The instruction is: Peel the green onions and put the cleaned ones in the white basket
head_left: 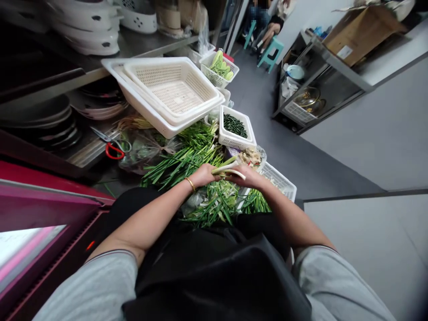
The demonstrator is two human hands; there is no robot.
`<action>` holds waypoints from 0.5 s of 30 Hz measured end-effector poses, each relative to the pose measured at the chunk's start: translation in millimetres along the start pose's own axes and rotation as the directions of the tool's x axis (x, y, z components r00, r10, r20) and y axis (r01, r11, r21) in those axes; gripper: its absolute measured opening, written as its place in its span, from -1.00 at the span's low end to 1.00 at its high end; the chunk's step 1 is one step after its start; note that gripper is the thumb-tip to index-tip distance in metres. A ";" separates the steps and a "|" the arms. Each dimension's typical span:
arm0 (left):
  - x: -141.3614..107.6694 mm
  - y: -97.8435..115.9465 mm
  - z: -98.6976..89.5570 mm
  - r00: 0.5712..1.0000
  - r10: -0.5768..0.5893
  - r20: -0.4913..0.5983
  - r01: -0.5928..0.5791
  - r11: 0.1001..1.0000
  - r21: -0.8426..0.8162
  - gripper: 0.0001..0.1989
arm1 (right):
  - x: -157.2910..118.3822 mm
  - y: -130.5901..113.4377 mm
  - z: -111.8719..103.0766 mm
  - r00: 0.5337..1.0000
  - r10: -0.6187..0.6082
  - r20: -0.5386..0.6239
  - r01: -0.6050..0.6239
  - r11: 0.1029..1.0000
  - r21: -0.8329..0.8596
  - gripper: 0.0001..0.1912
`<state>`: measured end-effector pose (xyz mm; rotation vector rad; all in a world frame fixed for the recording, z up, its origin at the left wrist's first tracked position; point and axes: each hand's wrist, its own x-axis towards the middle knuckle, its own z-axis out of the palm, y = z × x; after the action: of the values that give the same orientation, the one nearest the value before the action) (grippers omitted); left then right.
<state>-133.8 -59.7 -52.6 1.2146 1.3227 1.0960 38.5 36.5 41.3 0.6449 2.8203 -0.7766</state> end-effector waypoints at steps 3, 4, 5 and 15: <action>-4.8 0.8 -17.1 0.992 -0.123 0.002 0.119 0.956 -0.268 -0.74 | -31.7 -14.2 -39.0 0.863 0.015 -0.506 -0.054 0.997 -0.062 -0.70; -6.8 2.0 -23.3 0.988 -0.154 0.006 0.146 0.921 -0.361 -0.71 | -44.7 -17.1 -46.9 0.701 0.050 -0.712 -0.086 0.996 -0.014 -0.69; -8.9 3.8 -28.7 0.984 -0.178 0.016 0.166 0.879 -0.448 -0.69 | -56.2 -19.8 -50.2 0.527 0.100 -0.844 -0.083 0.994 0.066 -0.68; -22.4 16.8 -9.9 0.947 -0.186 0.262 0.305 0.772 -0.557 -0.53 | 11.1 -40.3 31.7 0.836 0.374 -0.402 0.044 0.685 0.727 -0.49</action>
<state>-141.9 -80.5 -33.0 0.6318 0.8546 1.0564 11.6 -7.0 29.7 1.4100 2.7218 -1.9704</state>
